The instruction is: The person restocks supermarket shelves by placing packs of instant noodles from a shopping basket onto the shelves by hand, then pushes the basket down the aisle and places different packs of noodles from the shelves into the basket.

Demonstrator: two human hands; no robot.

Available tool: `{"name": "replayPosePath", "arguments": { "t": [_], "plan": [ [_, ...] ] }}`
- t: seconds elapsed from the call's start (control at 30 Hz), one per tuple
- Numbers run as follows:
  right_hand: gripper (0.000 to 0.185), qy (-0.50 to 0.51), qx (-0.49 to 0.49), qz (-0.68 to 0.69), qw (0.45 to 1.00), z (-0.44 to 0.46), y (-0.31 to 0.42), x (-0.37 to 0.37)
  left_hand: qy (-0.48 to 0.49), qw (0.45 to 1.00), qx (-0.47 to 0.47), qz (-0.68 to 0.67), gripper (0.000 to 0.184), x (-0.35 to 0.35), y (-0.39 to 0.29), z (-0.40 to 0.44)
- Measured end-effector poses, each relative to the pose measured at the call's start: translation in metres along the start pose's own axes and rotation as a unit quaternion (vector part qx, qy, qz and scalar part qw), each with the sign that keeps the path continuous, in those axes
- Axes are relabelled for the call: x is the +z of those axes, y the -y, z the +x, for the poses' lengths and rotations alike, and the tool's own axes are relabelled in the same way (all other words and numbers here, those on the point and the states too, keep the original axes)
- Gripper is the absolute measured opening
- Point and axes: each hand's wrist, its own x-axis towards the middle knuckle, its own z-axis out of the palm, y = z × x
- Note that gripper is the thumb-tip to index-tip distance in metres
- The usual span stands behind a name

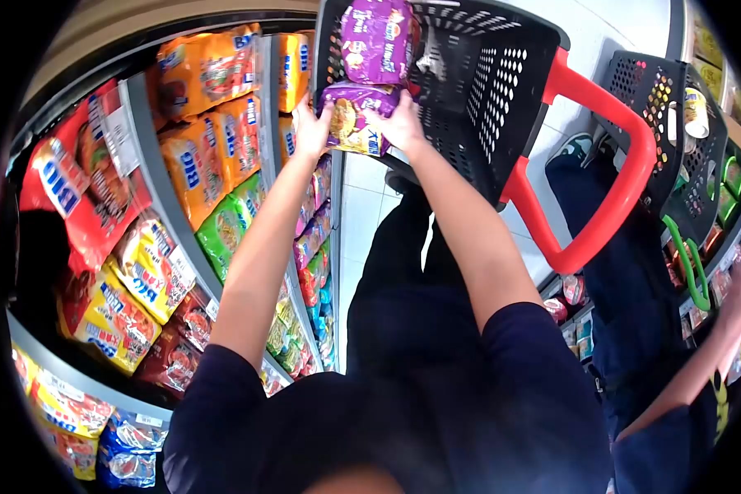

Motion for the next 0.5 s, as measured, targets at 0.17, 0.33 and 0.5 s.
{"name": "replayPosePath", "arguments": {
  "t": [0.17, 0.33, 0.5],
  "plan": [
    [0.089, -0.032, 0.028, -0.031, 0.999, -0.003, -0.006, 0.019, 0.020, 0.999, -0.049, 0.007, 0.093, 0.058, 0.024, 0.001],
    [0.083, -0.066, 0.004, -0.036, 0.997, -0.020, 0.002, 0.019, 0.021, 0.995, -0.096, -0.027, 0.087, 0.048, 0.014, -0.001],
    [0.078, -0.058, -0.108, -0.098, 0.988, -0.083, 0.059, 0.051, -0.031, 0.962, -0.205, -0.179, 0.075, 0.019, 0.061, 0.011]
  ]
}}
